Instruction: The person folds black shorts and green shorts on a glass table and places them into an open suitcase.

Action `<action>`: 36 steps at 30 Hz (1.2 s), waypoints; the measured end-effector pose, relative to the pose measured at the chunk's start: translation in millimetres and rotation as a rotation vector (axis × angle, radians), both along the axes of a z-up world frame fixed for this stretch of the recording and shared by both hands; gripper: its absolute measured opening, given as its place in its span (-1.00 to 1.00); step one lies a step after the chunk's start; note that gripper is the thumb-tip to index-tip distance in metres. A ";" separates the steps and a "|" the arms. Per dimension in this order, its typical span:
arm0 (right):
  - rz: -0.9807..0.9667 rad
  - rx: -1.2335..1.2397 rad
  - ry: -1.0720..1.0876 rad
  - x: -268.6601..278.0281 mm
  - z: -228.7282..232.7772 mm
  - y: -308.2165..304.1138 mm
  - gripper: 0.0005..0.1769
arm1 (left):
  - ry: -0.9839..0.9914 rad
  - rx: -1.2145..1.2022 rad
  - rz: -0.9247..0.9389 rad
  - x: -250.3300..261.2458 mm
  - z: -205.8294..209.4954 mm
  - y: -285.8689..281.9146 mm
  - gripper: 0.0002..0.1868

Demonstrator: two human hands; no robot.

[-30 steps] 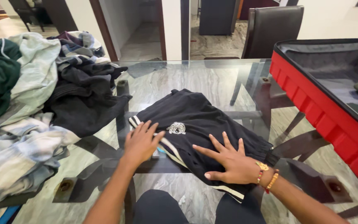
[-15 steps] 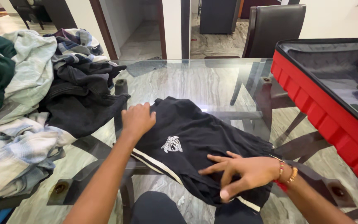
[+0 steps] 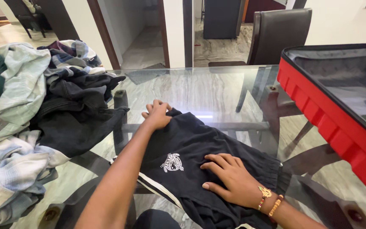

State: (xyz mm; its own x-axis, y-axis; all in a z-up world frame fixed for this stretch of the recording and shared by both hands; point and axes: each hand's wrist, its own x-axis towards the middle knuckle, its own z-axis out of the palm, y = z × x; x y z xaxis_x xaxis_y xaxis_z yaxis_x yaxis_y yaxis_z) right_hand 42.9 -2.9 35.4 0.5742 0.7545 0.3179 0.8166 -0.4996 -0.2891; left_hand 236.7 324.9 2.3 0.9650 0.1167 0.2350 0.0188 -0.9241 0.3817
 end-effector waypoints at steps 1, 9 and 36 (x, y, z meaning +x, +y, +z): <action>0.005 0.004 -0.008 -0.1 0.8 0.7 -0.48 | -0.043 -0.014 -0.011 0.7 3.5 0.1 -0.66; 0.019 0.020 -0.055 -0.3 -3.9 -0.4 -0.48 | -0.325 -0.025 -0.270 -55.7 25.8 -0.8 -0.76; 0.169 -0.077 0.029 31.4 0.5 -26.3 -0.17 | -0.571 0.166 0.113 -63.7 2.7 34.8 -0.83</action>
